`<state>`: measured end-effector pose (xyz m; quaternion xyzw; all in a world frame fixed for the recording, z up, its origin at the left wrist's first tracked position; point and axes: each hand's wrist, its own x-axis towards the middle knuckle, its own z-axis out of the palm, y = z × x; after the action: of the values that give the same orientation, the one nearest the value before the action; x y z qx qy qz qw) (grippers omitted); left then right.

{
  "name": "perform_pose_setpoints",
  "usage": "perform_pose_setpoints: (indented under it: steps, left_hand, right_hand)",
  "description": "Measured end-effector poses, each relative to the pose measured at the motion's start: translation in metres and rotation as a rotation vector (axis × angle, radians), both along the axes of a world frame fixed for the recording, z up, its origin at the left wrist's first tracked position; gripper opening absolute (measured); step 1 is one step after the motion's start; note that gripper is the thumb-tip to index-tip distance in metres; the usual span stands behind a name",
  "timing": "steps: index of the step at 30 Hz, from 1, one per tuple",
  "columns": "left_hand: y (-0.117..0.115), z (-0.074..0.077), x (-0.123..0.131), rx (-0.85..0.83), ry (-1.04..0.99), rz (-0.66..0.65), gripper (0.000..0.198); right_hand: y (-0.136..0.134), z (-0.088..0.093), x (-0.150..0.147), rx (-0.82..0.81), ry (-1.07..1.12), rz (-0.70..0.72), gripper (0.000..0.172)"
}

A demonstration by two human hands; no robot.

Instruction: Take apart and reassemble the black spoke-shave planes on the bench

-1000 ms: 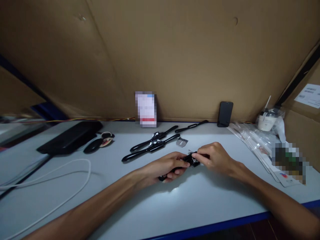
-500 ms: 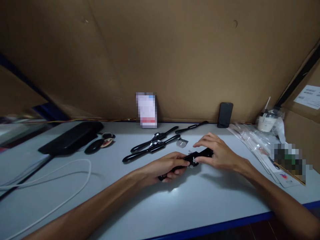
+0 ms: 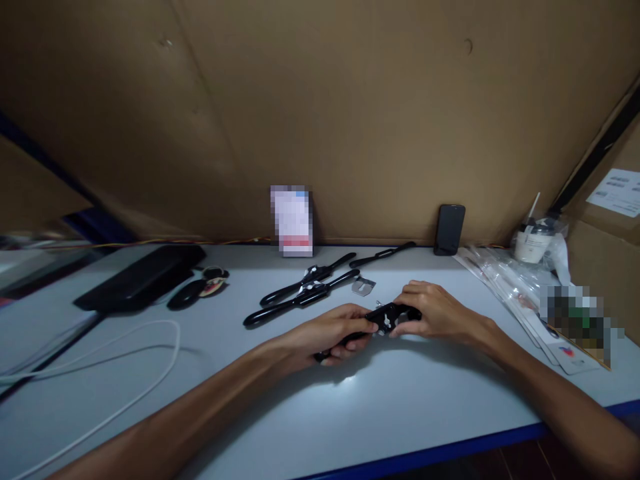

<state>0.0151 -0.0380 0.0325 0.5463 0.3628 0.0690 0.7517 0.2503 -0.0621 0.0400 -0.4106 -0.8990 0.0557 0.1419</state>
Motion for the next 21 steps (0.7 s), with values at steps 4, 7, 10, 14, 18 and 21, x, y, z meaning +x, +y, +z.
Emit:
perform_pose_setpoints:
  steps: [4, 7, 10, 14, 18, 21]
  left_hand:
    - [0.000, 0.001, 0.000, 0.004, -0.014, 0.016, 0.037]
    - [0.000, -0.001, 0.000, 0.016, -0.030, 0.022, 0.039]
    - [0.001, -0.002, 0.000, 0.028, -0.038, 0.028, 0.043]
    - [0.003, -0.004, -0.001, 0.093, -0.034, -0.006, 0.048]
    - [0.004, -0.007, -0.003, 0.211, 0.050, -0.076, 0.057]
    - [0.004, -0.010, -0.003, 0.326, 0.137, -0.061, 0.057]
  right_hand:
    - [-0.001, 0.000, 0.001, 0.092, -0.064, 0.007, 0.035]
    - [0.000, -0.004, 0.002, 0.194, -0.127, 0.020, 0.036]
    - [0.001, -0.010, 0.003, 0.294, -0.173, 0.046, 0.040]
    - [0.002, -0.012, 0.004, 0.366, -0.220, 0.055, 0.043]
    - [0.004, -0.012, 0.005, 0.403, -0.232, 0.052, 0.044]
    - [0.006, -0.013, 0.005, 0.414, -0.233, 0.041, 0.044]
